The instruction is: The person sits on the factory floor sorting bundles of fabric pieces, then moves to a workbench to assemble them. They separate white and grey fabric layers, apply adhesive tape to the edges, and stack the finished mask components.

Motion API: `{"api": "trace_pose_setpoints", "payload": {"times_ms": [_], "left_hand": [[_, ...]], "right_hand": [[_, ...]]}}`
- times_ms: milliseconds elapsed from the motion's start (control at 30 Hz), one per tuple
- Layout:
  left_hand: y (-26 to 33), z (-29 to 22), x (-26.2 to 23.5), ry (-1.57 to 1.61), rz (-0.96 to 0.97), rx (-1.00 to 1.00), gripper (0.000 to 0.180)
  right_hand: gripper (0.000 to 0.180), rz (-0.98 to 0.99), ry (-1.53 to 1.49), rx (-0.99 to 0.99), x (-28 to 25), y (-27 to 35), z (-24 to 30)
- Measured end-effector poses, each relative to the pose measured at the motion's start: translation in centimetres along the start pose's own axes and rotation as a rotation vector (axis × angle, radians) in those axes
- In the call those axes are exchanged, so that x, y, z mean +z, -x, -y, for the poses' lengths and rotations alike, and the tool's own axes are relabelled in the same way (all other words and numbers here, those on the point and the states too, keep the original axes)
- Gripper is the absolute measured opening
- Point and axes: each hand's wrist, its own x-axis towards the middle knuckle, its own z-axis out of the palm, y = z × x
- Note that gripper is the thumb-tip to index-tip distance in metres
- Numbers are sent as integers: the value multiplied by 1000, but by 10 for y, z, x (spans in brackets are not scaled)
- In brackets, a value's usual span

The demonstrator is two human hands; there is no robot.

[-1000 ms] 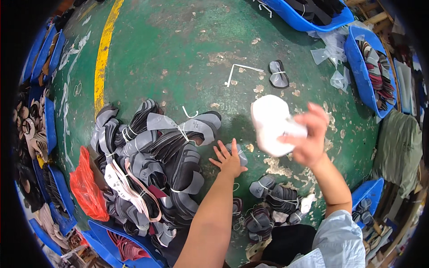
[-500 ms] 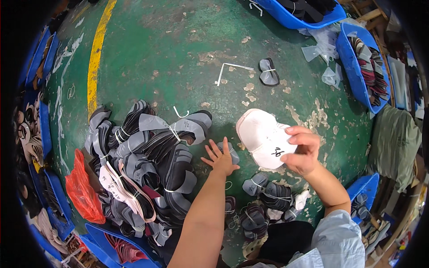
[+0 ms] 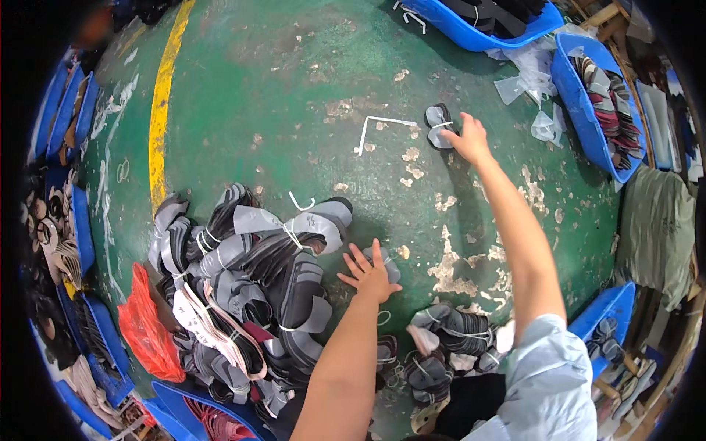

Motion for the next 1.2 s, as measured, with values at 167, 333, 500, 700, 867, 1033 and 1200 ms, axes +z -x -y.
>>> {"api": "trace_pose_setpoints", "payload": {"times_ms": [167,333,500,700,867,1033,1200], "left_hand": [[0,-3,-3,-12,16,-26,135],[2,1,-3,-5,-7,-35,136],[-1,-1,1,-22,-23,-27,138],[4,-5,-7,-47,-12,-62,138],[8,-8,-3,-50,-73,-73,139],[5,3,5,-55,-151,13,141],[74,32,63,25,283,326,136]], "right_hand": [[31,250,-1616,654,43,10,23],[23,715,-1654,135,-79,92,89],[28,25,-290,-582,-180,128,112],[33,20,-250,-650,-218,174,115],[34,-20,-255,-617,-238,222,99],[38,109,-130,-568,-283,286,84],[75,733,-181,-343,-336,391,56]]}}
